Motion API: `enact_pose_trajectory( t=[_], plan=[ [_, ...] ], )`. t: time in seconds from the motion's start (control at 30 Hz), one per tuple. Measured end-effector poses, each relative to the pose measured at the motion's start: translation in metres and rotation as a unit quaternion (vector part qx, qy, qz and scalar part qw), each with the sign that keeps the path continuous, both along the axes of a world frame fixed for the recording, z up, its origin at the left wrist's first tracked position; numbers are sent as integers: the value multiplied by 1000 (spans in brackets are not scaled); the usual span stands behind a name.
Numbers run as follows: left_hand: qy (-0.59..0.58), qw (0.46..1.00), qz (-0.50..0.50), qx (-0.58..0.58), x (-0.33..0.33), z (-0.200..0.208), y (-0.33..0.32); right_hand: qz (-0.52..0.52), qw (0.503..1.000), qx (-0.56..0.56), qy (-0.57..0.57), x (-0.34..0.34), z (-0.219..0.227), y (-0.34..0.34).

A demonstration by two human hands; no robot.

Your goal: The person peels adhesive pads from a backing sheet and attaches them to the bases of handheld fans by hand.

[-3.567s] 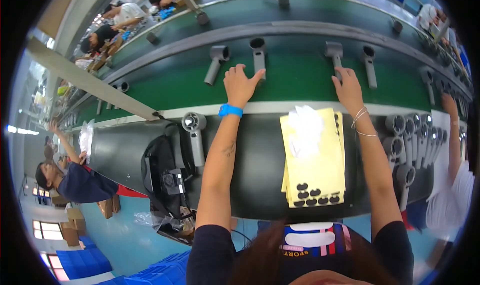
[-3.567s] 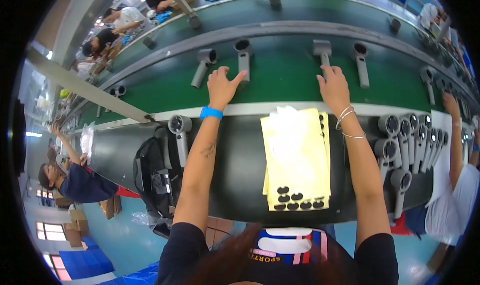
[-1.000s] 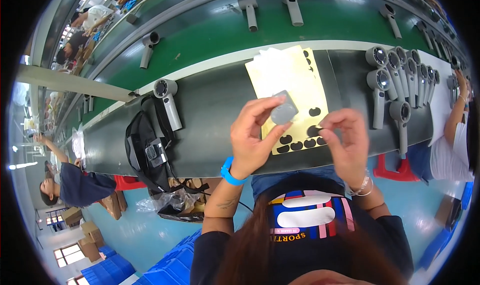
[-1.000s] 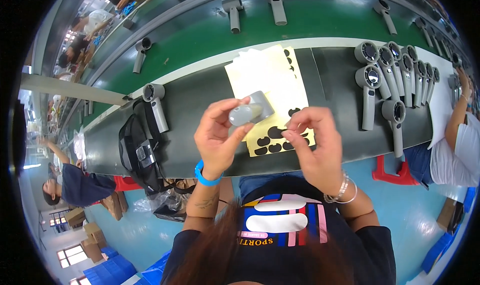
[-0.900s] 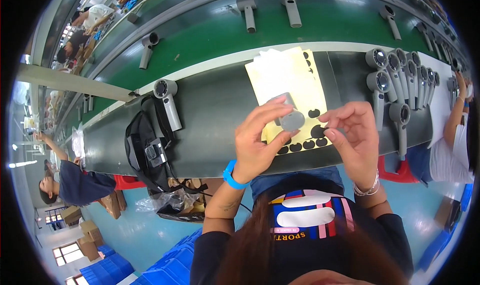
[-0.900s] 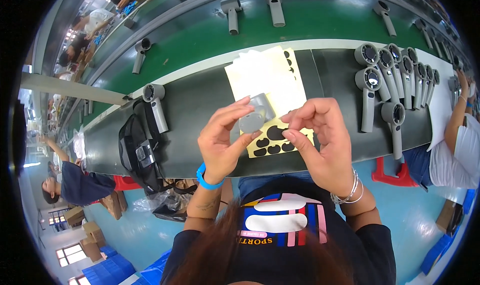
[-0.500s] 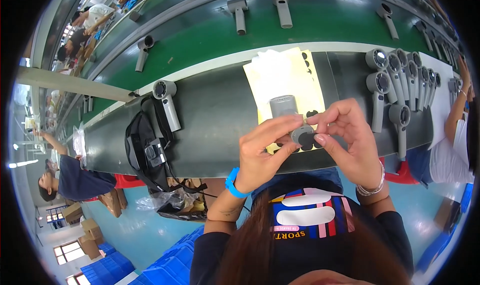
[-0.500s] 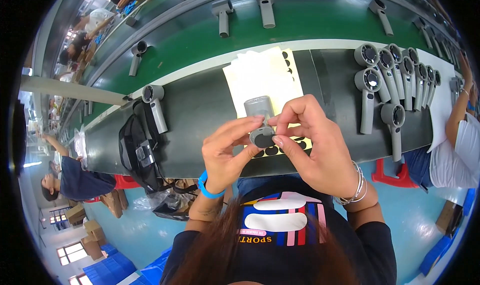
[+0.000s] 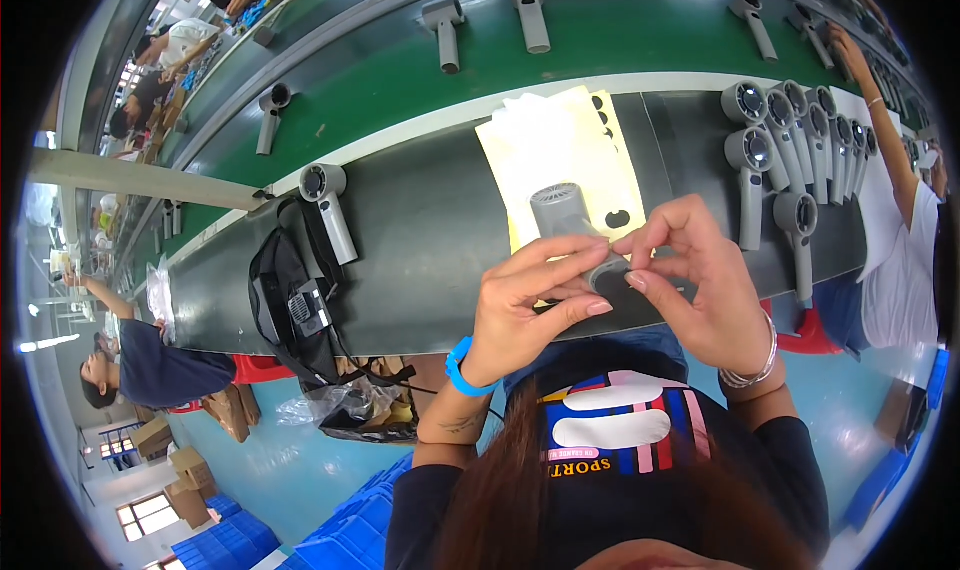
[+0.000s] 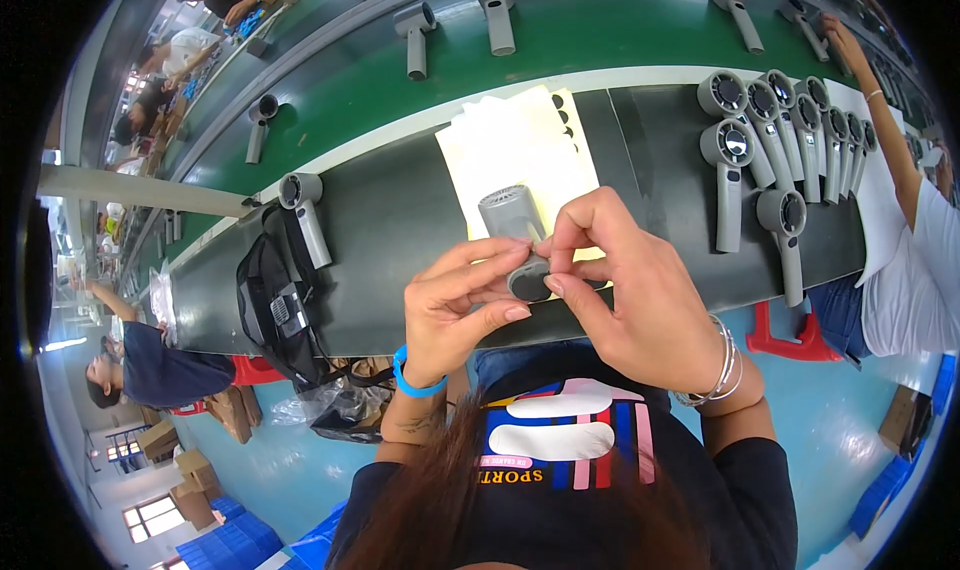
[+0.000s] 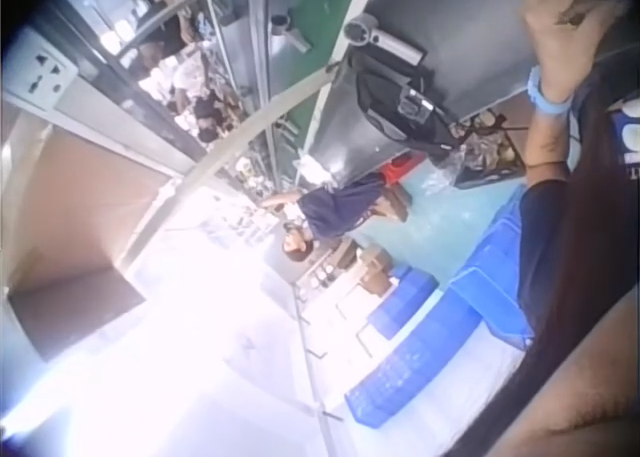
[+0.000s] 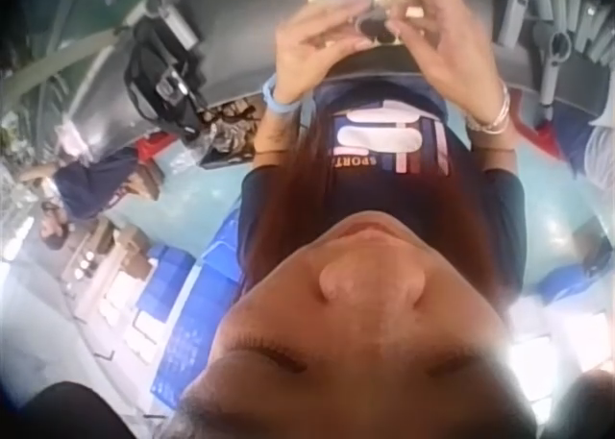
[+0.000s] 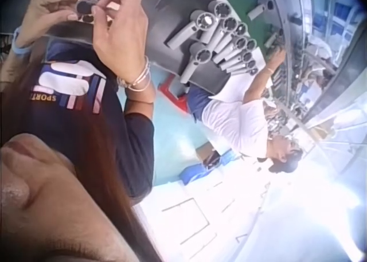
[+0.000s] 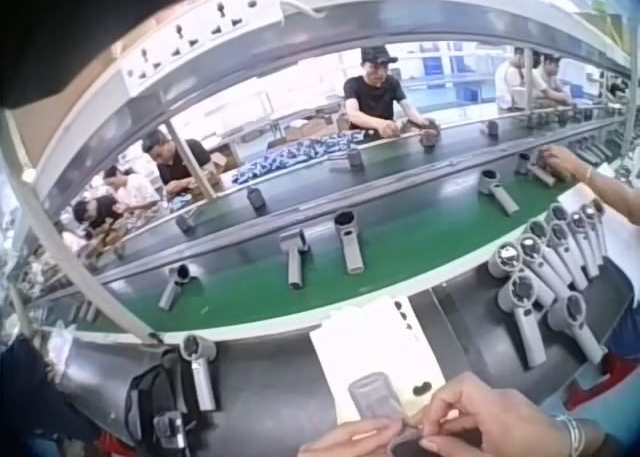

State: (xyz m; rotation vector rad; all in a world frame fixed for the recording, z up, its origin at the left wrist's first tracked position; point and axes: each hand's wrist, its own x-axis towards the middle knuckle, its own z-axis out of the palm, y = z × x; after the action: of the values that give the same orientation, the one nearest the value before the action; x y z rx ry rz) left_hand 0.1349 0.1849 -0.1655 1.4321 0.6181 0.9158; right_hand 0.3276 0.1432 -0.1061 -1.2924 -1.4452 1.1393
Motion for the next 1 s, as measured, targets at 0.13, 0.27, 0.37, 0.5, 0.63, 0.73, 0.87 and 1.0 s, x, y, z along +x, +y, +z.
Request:
enact_pose_trajectory(
  t=[0.13, 0.27, 0.37, 0.5, 0.63, 0.73, 0.87, 1.0],
  plan=[
    [9, 1000, -2, 7, -1, 1, 0, 3, 999, 12, -29, 0, -1, -1],
    [10, 1000, -1, 7, -1, 1, 0, 4, 999, 15, -37, 0, 0, -1],
    [8, 1000, -1, 2, -1, 1, 0, 4, 999, 21, -48, 0, -1, -1],
    [1, 1000, 1, -1, 0, 2, 0, 1, 998, 22, -54, -1, 1, -1],
    [4, 1000, 3, -7, 0, 4, 0, 2, 998, 24, -54, -2, 3, 0],
    [5, 1000, -3, -11, -1, 4, 0, 2, 998, 25, -59, -3, 3, 0],
    [8, 1000, -2, -1, -1, 3, -1, -6, 998, 25, -64, -4, 4, -2],
    [-5, 1000, 7, -7, 0, 2, -2, -20, 997, 32, -69, -7, 5, -5]
  ],
)
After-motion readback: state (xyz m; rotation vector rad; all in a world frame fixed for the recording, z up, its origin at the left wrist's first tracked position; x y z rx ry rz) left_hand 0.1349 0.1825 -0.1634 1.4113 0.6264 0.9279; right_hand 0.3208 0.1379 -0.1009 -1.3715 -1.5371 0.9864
